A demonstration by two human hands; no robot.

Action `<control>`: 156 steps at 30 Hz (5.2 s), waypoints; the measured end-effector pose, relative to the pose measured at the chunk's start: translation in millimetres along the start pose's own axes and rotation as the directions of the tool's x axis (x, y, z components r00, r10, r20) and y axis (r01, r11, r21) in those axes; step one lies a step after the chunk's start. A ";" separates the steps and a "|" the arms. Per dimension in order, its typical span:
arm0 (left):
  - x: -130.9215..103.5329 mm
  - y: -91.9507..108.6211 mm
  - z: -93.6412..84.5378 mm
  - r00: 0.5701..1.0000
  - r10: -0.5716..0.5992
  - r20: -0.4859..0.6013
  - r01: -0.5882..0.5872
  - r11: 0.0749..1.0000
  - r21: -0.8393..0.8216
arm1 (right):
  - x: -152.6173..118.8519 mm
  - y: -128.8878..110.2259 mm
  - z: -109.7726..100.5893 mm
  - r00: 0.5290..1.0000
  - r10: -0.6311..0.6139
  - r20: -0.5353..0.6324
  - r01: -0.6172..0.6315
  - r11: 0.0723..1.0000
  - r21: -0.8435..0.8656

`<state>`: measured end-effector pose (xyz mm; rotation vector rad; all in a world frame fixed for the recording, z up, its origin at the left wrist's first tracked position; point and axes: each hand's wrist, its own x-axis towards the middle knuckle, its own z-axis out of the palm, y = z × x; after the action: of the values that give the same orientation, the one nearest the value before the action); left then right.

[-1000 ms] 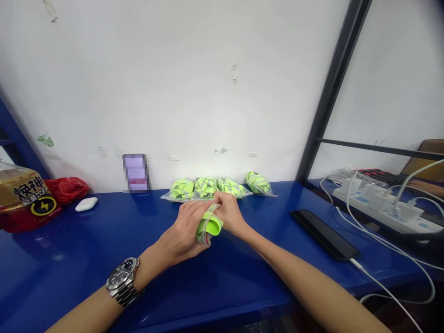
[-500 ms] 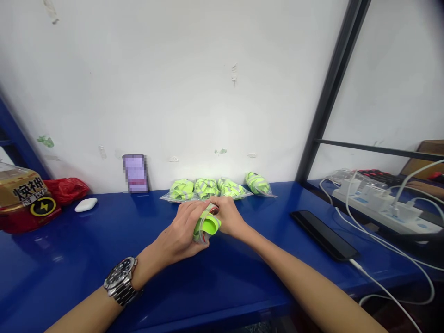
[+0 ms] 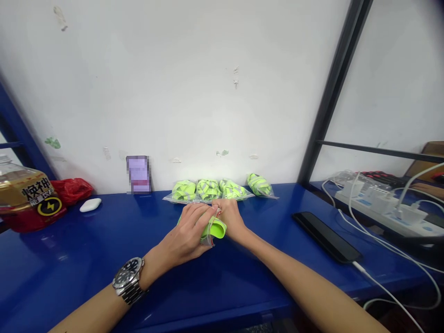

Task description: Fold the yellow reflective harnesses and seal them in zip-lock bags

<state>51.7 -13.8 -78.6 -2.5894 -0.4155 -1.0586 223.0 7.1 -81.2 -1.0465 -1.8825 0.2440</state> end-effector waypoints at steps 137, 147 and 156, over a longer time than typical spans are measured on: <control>2.8 -10.7 -13.7 0.999 -0.049 -0.008 0.049 0.999 0.021 | 8.7 -21.3 -55.3 0.888 -0.107 0.447 0.094 0.994 0.051; 2.6 -15.1 -28.7 0.999 0.001 -0.035 0.004 0.990 0.141 | 8.3 -23.8 -58.3 0.966 -0.048 0.254 0.047 0.999 0.013; 13.1 -19.9 -40.3 0.990 -0.100 -0.101 0.116 0.979 0.167 | 9.8 -26.3 -65.7 0.993 -0.111 -0.043 0.100 0.972 -0.213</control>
<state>28.1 -9.5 -38.5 -2.3787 -0.6031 -1.1203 259.1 -18.0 -24.9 -1.0775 -1.9376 -0.0474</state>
